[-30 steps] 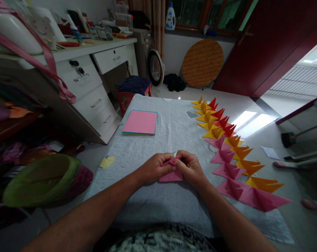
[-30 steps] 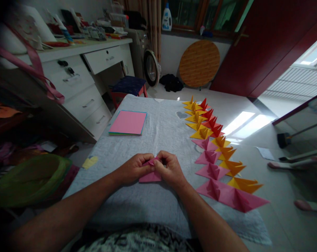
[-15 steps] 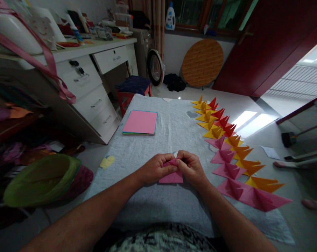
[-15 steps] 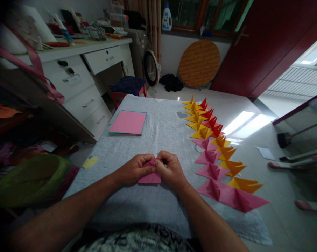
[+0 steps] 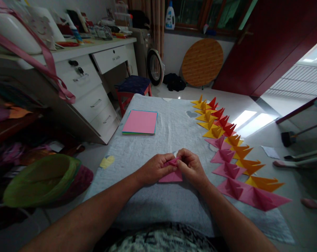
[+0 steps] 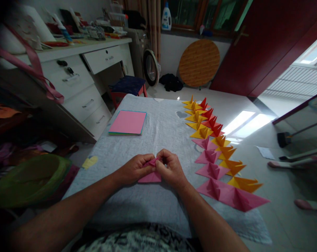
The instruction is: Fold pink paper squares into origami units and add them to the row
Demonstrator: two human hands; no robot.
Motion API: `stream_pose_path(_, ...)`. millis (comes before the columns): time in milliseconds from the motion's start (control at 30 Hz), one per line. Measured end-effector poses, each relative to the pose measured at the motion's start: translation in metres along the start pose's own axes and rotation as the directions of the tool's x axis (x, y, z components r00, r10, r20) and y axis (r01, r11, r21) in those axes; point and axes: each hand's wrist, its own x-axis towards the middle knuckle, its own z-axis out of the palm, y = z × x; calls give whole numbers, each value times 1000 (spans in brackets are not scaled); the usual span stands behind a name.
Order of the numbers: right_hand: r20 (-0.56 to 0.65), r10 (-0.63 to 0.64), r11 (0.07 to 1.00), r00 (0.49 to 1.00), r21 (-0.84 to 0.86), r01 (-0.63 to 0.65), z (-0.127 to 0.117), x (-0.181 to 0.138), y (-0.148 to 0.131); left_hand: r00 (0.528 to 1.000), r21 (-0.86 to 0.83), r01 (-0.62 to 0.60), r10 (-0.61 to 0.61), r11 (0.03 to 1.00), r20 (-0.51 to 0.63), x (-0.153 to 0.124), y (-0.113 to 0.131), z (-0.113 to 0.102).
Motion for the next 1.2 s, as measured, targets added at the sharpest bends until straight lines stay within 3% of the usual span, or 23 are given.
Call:
stream_pose_path(467,-26,-47,998,999,-50,46,-2,0,1,1000,50,26,-27,998,7,-1,2,0)
stream_pose_path(767,71,35,995,997,86,-41,-3,-2,1,998,-100,65,-63,993,31,0,-3,0)
stream_pose_path(1200,42,88,996,995,8,-88,0,0,-2,996,-62,61,-57,996,63,0,-4,-2)
